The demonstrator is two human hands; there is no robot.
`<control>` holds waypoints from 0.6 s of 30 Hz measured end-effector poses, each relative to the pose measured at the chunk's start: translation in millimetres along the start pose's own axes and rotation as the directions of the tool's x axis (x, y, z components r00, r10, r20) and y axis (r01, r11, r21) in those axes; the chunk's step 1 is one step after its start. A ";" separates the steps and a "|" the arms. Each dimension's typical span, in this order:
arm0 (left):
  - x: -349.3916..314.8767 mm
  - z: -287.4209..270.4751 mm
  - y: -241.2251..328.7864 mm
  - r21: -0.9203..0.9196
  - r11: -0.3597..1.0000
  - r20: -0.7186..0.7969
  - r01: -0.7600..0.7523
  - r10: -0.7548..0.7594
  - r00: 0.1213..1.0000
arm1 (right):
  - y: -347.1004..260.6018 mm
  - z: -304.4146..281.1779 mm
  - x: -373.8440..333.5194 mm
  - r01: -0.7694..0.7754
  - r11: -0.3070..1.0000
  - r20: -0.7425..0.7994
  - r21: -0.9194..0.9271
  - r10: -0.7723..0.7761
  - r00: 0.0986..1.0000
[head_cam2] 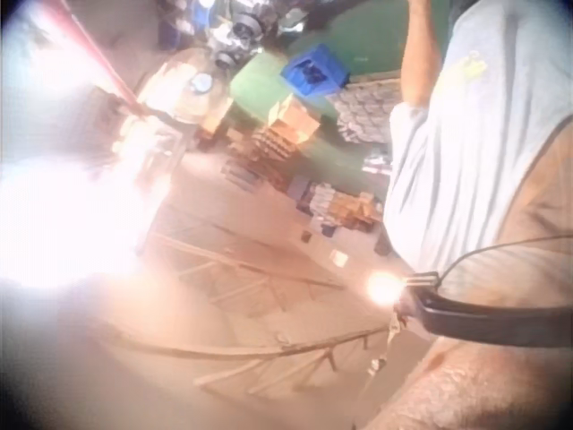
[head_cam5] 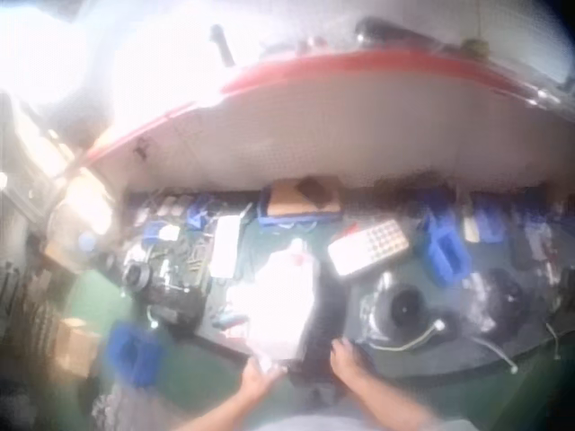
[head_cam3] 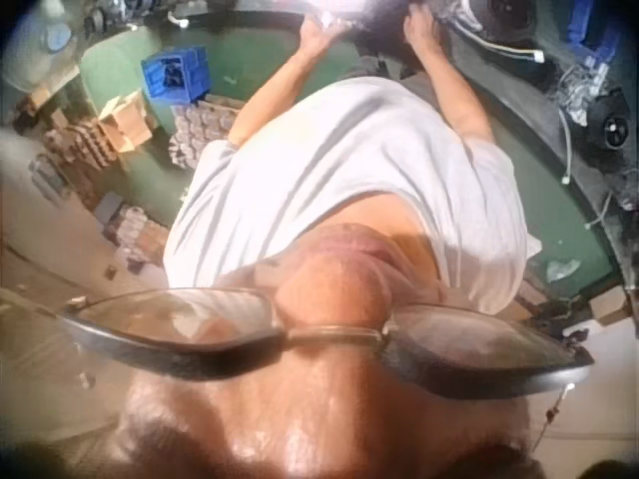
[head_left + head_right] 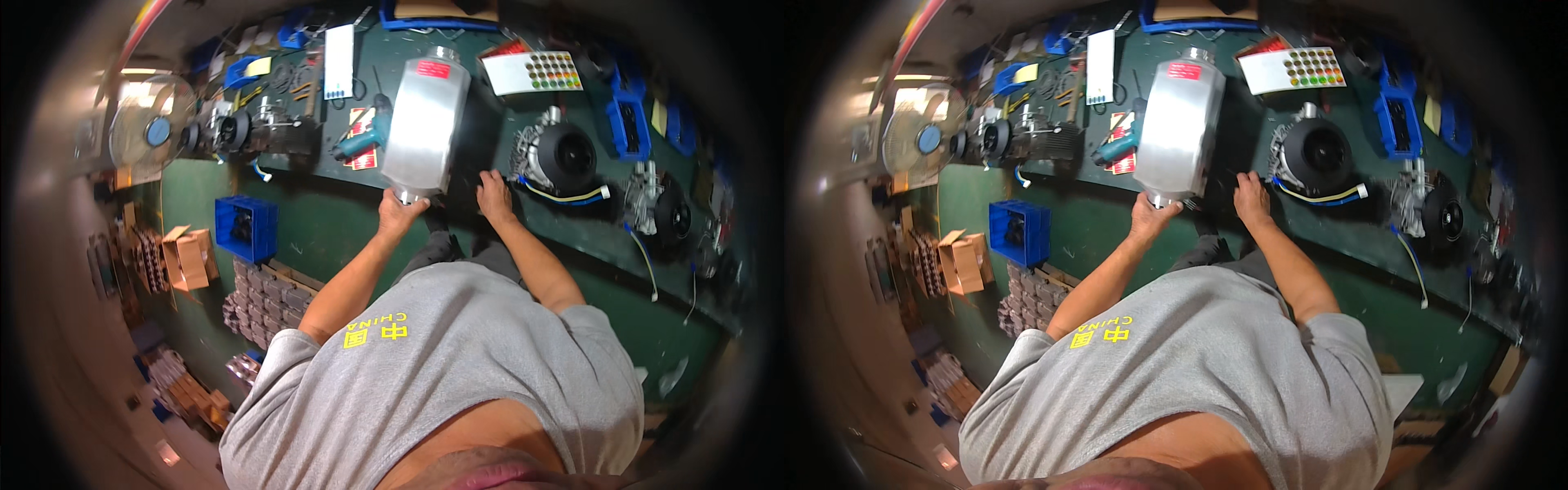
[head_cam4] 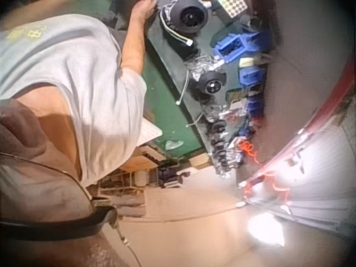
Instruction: The person assembles an electronic device on a workbench. They connect wires to a motor, attach a black plastic housing, and use a power drill to secure screws. The person also handles a silver metal casing and places it on the device.
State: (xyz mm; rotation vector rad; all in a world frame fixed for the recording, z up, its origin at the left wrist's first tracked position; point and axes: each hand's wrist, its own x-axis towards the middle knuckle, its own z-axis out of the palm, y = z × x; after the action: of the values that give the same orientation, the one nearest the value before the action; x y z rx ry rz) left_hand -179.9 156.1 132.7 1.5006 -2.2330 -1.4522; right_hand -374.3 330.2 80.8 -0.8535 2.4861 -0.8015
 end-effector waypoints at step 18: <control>-41.1 -35.8 47.1 -0.282 0.941 0.194 0.188 -0.136 0.971 | 24.6 -1.7 -9.7 0.295 0.951 0.068 0.098 -0.302 0.951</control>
State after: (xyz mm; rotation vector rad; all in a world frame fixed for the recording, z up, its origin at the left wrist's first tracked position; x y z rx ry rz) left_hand -171.7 167.0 203.5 1.5402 -1.8930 -1.9360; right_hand -378.6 353.2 68.4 -1.2245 2.2623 -0.9439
